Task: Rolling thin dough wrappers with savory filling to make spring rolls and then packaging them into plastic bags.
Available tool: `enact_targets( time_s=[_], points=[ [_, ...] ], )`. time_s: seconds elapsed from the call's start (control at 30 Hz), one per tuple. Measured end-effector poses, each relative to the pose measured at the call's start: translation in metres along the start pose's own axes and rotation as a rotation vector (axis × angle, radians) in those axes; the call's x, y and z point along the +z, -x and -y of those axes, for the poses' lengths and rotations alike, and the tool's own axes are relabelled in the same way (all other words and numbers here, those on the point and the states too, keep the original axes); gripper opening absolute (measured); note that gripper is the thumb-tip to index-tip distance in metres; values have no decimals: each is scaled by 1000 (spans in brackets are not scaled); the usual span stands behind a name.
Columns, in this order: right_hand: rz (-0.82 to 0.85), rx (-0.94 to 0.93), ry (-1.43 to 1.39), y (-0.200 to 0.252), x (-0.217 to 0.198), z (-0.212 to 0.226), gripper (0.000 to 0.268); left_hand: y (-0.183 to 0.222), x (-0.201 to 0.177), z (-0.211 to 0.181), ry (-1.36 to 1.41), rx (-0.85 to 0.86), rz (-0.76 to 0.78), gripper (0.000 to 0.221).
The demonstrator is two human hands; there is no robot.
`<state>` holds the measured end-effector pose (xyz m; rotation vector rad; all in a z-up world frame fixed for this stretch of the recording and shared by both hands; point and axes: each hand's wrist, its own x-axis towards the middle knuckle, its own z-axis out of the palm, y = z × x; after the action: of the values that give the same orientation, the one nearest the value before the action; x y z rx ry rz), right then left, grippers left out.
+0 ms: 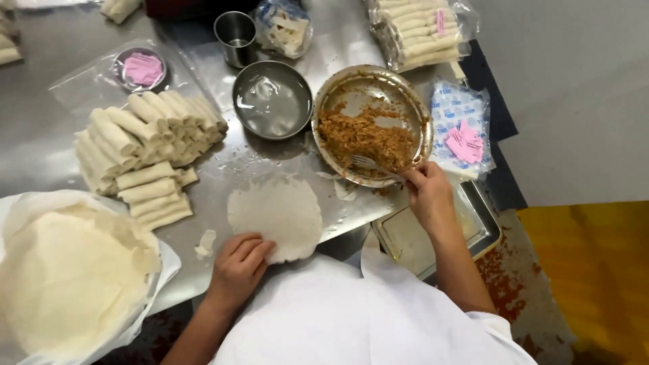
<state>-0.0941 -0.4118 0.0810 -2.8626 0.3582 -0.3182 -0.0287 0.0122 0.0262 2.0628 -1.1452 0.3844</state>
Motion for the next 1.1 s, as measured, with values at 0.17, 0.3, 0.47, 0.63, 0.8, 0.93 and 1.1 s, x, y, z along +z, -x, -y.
enact_targets(
  time_s=[0.17,0.3,0.47,0.63,0.8,0.93,1.1],
  points=[
    [-131,82,119,4,-34,-13,14,12,-2,3,-77,-37,100,36],
    [-446,-214,347,3,-34,-40,38,14,-1,4,-89,-54,107,34],
    [-306,-193,376,6,-40,-34,40,11,-1,2,-93,-66,91,31],
    [-269,-253,363,10,-56,-25,40,11,0,3,-94,-69,101,32],
    [-346,-278,331,1,-54,-20,39,13,0,4,-80,-71,93,33],
    [-255,-232,377,6,-48,-22,37,12,0,3,-85,-69,84,30],
    [-194,-231,97,8,-53,-10,12,17,1,6,-85,-77,100,37]
  ],
)
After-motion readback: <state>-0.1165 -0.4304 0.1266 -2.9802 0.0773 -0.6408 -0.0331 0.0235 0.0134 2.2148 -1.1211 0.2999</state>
